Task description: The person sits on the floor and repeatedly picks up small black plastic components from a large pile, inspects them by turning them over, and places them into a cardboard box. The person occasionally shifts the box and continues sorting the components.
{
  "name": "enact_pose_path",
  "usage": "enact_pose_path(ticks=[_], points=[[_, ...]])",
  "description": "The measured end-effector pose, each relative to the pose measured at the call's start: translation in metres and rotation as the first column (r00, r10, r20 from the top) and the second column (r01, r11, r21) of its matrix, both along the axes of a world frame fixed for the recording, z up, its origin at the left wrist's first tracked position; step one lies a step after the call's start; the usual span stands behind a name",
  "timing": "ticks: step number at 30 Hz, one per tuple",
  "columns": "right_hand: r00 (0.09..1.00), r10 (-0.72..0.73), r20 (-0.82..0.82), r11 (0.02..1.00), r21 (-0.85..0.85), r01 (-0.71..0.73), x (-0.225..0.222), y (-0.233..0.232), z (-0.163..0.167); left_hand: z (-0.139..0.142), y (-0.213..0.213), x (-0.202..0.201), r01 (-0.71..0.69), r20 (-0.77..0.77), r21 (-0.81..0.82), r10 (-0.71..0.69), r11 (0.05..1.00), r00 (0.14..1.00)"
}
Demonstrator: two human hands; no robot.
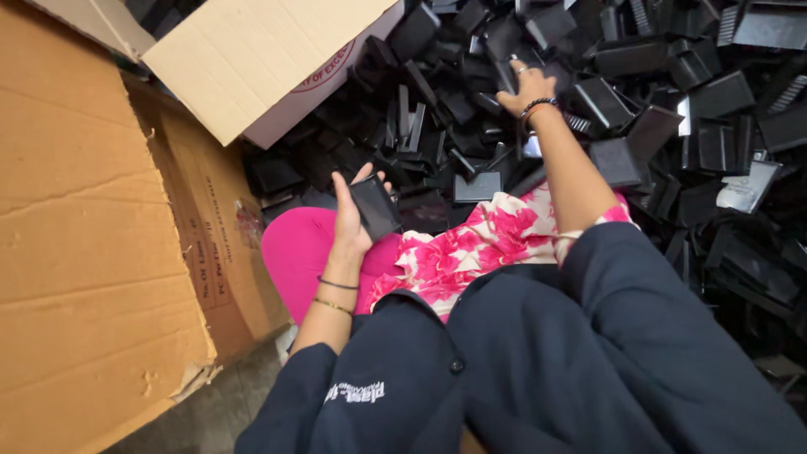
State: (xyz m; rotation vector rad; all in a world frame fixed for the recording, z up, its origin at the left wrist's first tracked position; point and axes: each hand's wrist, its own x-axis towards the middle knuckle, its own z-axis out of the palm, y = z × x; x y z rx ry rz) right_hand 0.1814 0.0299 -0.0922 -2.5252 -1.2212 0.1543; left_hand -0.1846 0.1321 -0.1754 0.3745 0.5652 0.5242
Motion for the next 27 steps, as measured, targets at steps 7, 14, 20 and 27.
enact_pose_path(ticks=[7,14,20,27], points=[[0.990,0.144,0.000,0.985,0.099,-0.143,-0.082,-0.035,0.000,-0.014,0.002,0.040,0.056,-0.028,0.089,-0.054,0.994,0.998],[0.639,0.414,-0.648,0.782,0.612,0.114,-0.200,-0.054,-0.009,-0.001,-0.021,0.060,0.061,0.011,0.101,-0.063,0.993,0.998],[0.612,0.408,-0.678,0.797,0.591,0.122,-0.220,-0.047,-0.036,0.006,-0.035,0.052,0.064,0.076,0.206,-0.081,0.976,0.994],[0.697,0.489,-0.524,0.784,0.614,-0.088,-0.236,-0.063,-0.042,-0.011,-0.028,0.061,-0.100,-0.131,0.135,0.118,0.986,0.984]])
